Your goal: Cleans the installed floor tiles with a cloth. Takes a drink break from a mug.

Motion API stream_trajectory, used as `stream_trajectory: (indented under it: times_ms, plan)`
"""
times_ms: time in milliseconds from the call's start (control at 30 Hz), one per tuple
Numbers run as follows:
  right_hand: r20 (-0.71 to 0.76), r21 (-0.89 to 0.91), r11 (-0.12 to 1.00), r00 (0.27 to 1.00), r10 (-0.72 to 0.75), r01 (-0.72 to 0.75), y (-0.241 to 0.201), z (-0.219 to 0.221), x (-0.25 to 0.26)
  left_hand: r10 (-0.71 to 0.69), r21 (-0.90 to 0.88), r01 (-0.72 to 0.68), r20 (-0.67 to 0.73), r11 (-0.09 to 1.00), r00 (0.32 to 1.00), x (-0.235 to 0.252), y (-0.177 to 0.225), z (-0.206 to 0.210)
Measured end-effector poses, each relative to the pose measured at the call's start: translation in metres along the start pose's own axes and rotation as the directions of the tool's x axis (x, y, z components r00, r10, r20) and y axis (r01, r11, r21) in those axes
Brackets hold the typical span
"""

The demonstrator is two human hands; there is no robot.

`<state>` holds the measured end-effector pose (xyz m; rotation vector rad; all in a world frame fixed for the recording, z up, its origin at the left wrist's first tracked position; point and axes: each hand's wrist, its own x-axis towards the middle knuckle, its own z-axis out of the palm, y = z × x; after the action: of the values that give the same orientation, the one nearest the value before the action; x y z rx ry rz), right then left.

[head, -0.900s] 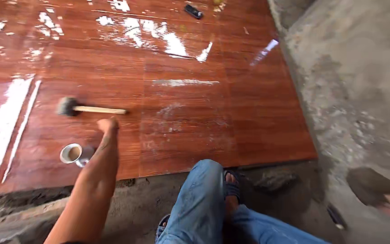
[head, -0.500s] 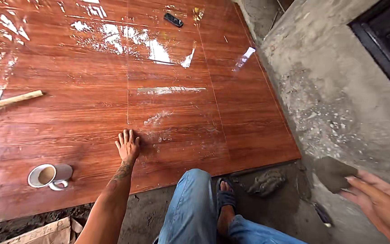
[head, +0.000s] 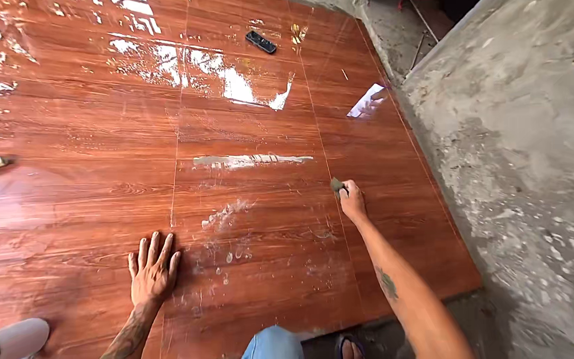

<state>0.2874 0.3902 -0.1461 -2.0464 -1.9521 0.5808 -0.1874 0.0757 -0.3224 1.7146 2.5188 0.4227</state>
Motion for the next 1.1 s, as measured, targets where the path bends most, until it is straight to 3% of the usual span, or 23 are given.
stream_trajectory:
  times_ms: [200, 300, 400, 500, 600, 700, 767, 833, 900, 1033, 1100]
  plan:
    - [-0.147, -0.070, 0.996, 0.987, -0.072, 0.062, -0.031, 0.073, 0.125, 0.010, 0.046, -0.010, 0.002, 0.999, 1.000, 0.001, -0.004, 0.000]
    - [-0.232, -0.045, 0.998, 0.972, 0.028, -0.040, -0.032, 0.105, 0.152, 0.019, 0.056, -0.019, 0.002, 0.998, 1.000, 0.001, -0.003, -0.003]
    - [-0.326, 0.075, 0.986, 0.931, 0.163, -0.146, -0.068, 0.154, 0.142, 0.018, 0.061, -0.018, -0.002, 0.998, 1.000, 0.002, -0.005, -0.002]
    - [-0.195, 0.170, 0.979, 0.970, 0.147, -0.114, -0.164, 0.204, 0.094, 0.020, 0.058, -0.021, 0.010, 0.998, 1.000, -0.002, -0.002, -0.003]
    - [-0.018, 0.115, 0.992, 0.998, -0.059, 0.061, -0.276, 0.264, 0.033, 0.026, 0.057, -0.026, 0.005, 0.998, 1.000, 0.001, -0.004, -0.003]
    - [0.024, 0.142, 0.909, 0.916, -0.399, 0.392, -0.330, 0.309, -0.004, 0.013, 0.063, -0.013, 0.009, 0.998, 1.000, 0.001, -0.001, -0.002]
    - [0.059, 0.190, 0.805, 0.812, -0.580, 0.561, -0.331, 0.308, -0.008, 0.009, 0.066, -0.010, 0.015, 0.998, 1.000, 0.001, 0.000, -0.005]
    - [0.145, 0.207, 0.772, 0.761, -0.632, 0.601, -0.315, 0.285, 0.004, 0.006, 0.069, -0.007, 0.017, 0.998, 1.000, 0.001, 0.001, -0.005]
    - [0.196, 0.250, 0.823, 0.806, -0.558, 0.510, -0.286, 0.255, 0.015, 0.004, 0.074, -0.006, 0.021, 0.997, 1.000, 0.000, 0.001, -0.005]
    - [-0.029, 0.327, 0.909, 0.964, -0.266, 0.260, -0.183, 0.171, 0.048, 0.008, 0.059, -0.009, 0.027, 0.998, 1.000, 0.000, 0.002, -0.004]
    - [-0.132, 0.303, 0.946, 0.989, -0.072, 0.110, -0.124, 0.126, 0.077, 0.007, 0.054, -0.008, 0.031, 0.999, 0.999, -0.001, -0.001, -0.004]
